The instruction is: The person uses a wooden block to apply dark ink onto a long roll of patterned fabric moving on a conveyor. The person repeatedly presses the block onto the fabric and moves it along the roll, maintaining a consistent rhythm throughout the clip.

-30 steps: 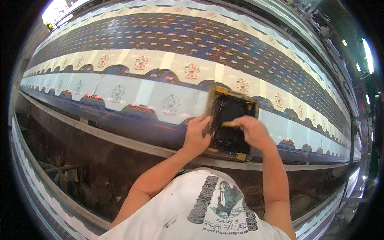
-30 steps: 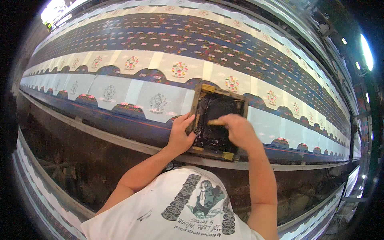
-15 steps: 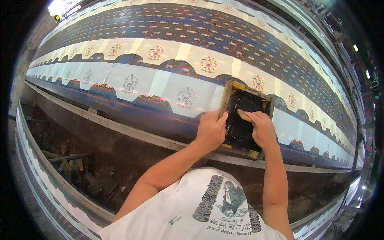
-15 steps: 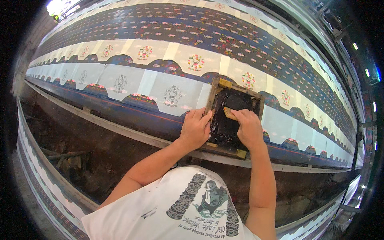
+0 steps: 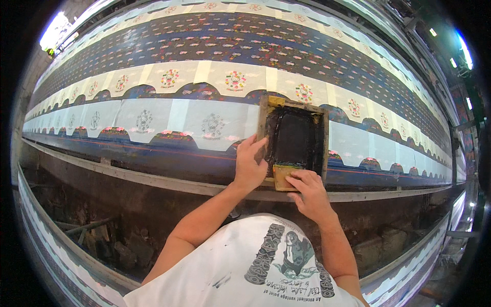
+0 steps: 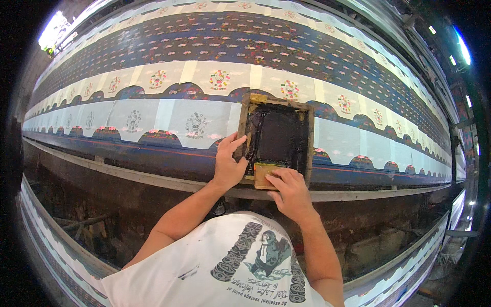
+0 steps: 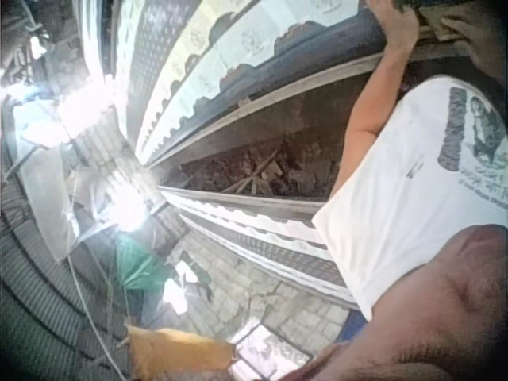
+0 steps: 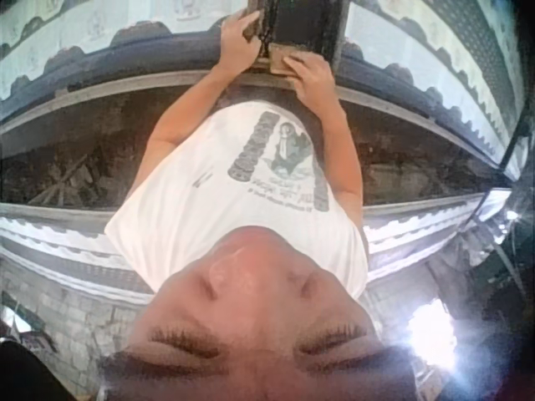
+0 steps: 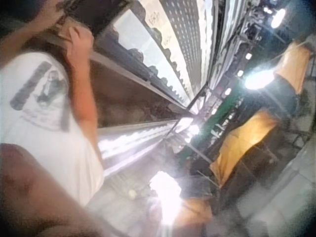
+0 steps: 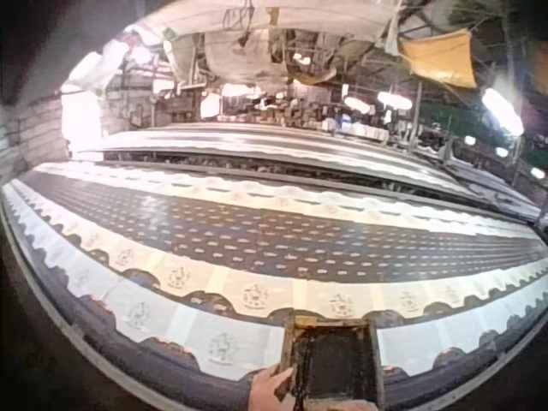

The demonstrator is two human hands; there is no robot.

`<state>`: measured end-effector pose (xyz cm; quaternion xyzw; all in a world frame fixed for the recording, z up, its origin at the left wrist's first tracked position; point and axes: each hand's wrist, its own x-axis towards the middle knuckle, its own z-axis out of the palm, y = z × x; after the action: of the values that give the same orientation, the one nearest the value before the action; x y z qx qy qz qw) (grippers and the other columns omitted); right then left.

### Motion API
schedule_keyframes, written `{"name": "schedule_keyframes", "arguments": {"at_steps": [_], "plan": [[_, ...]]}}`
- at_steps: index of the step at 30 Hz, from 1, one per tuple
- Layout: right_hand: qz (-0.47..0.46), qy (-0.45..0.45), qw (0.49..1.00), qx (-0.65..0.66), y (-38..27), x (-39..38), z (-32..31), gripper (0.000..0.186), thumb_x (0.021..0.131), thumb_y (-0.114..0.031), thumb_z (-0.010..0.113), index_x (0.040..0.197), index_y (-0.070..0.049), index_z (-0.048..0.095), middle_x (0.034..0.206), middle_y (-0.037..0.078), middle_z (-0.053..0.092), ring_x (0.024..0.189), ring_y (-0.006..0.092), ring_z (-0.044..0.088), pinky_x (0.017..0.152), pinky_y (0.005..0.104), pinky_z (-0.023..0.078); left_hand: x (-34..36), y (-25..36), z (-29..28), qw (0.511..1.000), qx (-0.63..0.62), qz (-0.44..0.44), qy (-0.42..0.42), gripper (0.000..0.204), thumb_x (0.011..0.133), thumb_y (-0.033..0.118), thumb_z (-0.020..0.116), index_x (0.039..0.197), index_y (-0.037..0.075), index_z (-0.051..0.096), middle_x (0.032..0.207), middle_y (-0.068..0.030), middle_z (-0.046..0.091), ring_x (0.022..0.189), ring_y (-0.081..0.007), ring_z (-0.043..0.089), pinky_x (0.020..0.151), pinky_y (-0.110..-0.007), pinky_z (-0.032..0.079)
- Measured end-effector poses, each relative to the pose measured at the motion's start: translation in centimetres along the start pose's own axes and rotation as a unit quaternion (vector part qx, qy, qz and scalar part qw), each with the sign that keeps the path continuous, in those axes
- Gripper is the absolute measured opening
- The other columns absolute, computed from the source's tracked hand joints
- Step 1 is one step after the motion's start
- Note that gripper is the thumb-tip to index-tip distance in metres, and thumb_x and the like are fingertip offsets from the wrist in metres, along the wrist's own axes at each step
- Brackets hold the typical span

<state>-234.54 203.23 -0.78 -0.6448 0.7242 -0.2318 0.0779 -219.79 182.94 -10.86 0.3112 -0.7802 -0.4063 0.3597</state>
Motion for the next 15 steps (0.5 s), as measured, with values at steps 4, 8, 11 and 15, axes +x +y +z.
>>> {"name": "schedule_keyframes", "arguments": {"at_steps": [4, 8, 11, 15], "plan": [[0.067, 0.136, 0.988, -0.005, 2.5, -2.5, 0.0, 0.046, 0.094, -0.014, 0.088, 0.138, -0.007, 0.077, 0.148, 0.016, 0.069, 0.144, 0.0403, 0.06, 0.121, 0.0522, 0.048, -0.1, 0.1, 0.9, 0.995, -0.063, -0.066, 0.03, 0.055, 0.075, -0.008, 0.075, 0.126, 0.009, 0.084, 0.155, -0.026, 0.065, 0.146, -0.0437, 0.06, 0.125, -0.051, 0.046], [0.168, 0.207, 0.951, 0.154, 6.3, -5.9, 0.3, 0.044, 0.097, -0.011, 0.085, 0.14, -0.006, 0.077, 0.149, 0.02, 0.07, 0.141, 0.0395, 0.064, 0.122, 0.0503, 0.048, 0.2, 1.6, 1.4, 0.997, -0.057, -0.046, 0.038, 0.047, 0.073, -0.009, 0.073, 0.115, 0.01, 0.083, 0.158, -0.0254, 0.065, 0.148, -0.0412, 0.06, 0.126, -0.048, 0.044], [0.173, 0.203, 0.939, 0.218, 9.2, -8.1, -0.2, 0.043, 0.097, -0.012, 0.085, 0.139, -0.006, 0.077, 0.15, 0.018, 0.071, 0.141, 0.039, 0.064, 0.123, 0.0499, 0.047, -0.1, 3.9, 3.7, 0.989, -0.123, -0.07, 0.045, 0.041, 0.076, -0.012, 0.07, 0.112, 0.008, 0.08, 0.161, -0.0267, 0.062, 0.148, -0.0403, 0.06, 0.125, -0.047, 0.046], [0.168, 0.224, 0.942, 0.185, 13.8, -11.2, -2.9, 0.043, 0.096, -0.012, 0.085, 0.138, -0.007, 0.078, 0.15, 0.016, 0.072, 0.144, 0.0392, 0.062, 0.125, 0.0512, 0.045, -0.2, 6.5, 10.0, 0.992, -0.112, -0.034, 0.047, 0.039, 0.077, -0.012, 0.069, 0.11, 0.006, 0.08, 0.162, -0.0294, 0.061, 0.15, -0.0413, 0.059, 0.127, -0.048, 0.044]]}}
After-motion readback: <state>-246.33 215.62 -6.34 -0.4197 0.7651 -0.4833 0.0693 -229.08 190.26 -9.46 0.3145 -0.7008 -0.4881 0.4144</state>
